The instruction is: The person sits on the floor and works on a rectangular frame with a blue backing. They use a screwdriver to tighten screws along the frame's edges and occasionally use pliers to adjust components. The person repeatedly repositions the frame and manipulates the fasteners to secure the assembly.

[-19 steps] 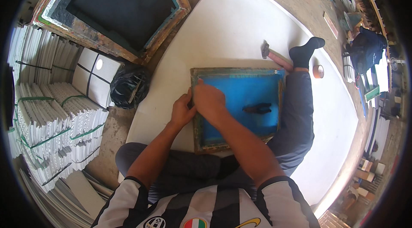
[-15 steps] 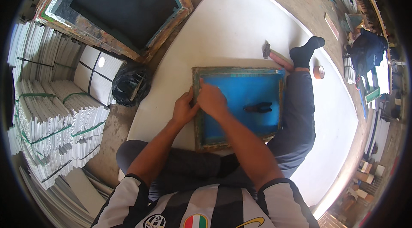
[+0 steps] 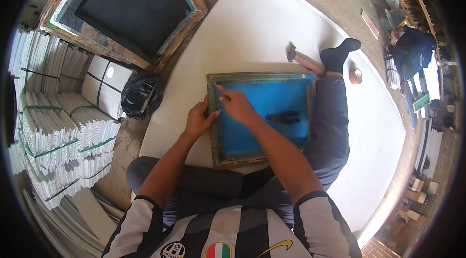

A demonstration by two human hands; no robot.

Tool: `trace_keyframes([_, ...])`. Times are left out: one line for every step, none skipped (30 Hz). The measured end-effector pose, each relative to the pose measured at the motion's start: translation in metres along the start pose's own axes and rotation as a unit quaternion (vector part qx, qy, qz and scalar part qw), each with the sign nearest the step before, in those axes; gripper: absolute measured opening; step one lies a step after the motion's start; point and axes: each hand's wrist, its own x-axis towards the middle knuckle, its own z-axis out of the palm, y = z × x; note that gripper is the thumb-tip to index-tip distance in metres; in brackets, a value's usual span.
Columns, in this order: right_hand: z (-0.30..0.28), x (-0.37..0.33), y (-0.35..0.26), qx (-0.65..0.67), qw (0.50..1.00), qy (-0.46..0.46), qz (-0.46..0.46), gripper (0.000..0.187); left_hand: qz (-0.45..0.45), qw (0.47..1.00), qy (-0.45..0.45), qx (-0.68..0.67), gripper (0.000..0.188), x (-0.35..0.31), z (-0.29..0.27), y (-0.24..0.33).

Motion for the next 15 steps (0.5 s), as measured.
trace_keyframes([0.003,0.001,0.007,0.026,1.000,0.010,-0.008,0.045,0.004,1.000,0.002,0.003,0.075,0.000,0.001,-0.001])
trace_keyframes([0.007,0.002,0.013,0.052,0.998,0.019,-0.016,0.045,0.008,1.000,0.004,0.005,0.074,-0.001,0.001,-0.002])
trace_keyframes([0.011,0.004,0.014,0.026,0.998,0.035,-0.043,0.045,-0.001,1.000,0.000,-0.004,0.074,0.000,0.000,-0.001])
trace_keyframes([0.014,0.004,0.015,0.001,0.996,0.052,-0.070,0.045,-0.010,1.000,-0.003,-0.013,0.074,0.000,0.000,-0.001])
trace_keyframes([0.017,0.003,0.017,-0.086,0.993,0.054,-0.064,0.047,-0.019,1.000,-0.006,-0.022,0.074,-0.001,-0.001,0.000])
trace_keyframes([0.019,0.000,0.016,-0.171,0.982,0.055,-0.060,0.049,-0.016,1.000,-0.003,-0.012,0.074,-0.002,-0.001,0.000])
trace_keyframes([0.020,0.000,0.014,-0.255,0.964,0.058,-0.054,0.052,-0.013,1.000,0.000,-0.003,0.074,-0.002,0.001,0.000])
trace_keyframes([0.023,0.007,0.023,-0.153,0.982,0.069,-0.085,0.051,-0.010,1.000,0.002,0.007,0.075,-0.002,0.000,0.000])
trace_keyframes([0.022,0.010,0.028,-0.050,0.989,0.079,-0.111,0.051,-0.004,1.000,0.002,0.006,0.075,-0.002,0.002,-0.001])
trace_keyframes([0.023,0.012,0.033,0.053,0.985,0.088,-0.135,0.051,0.003,1.000,0.002,0.004,0.075,-0.001,0.003,-0.002])
trace_keyframes([0.019,0.012,0.039,0.097,0.993,0.039,-0.057,0.051,0.010,1.000,0.002,0.003,0.076,-0.001,0.004,-0.003])
trace_keyframes([0.007,0.003,0.014,0.139,0.990,-0.017,0.020,0.051,-0.006,1.000,-0.001,0.013,0.076,-0.004,0.001,-0.005])
trace_keyframes([-0.004,-0.003,-0.002,0.178,0.977,-0.067,0.098,0.052,-0.017,1.000,-0.006,0.020,0.076,-0.004,-0.001,-0.003])
trace_keyframes([-0.006,-0.004,-0.001,0.186,0.977,-0.062,0.086,0.051,-0.025,0.999,-0.013,0.025,0.076,-0.003,-0.002,0.000])
trace_keyframes([-0.005,-0.004,0.003,0.194,0.976,-0.061,0.073,0.051,-0.025,0.999,-0.013,0.016,0.076,-0.003,-0.002,0.002])
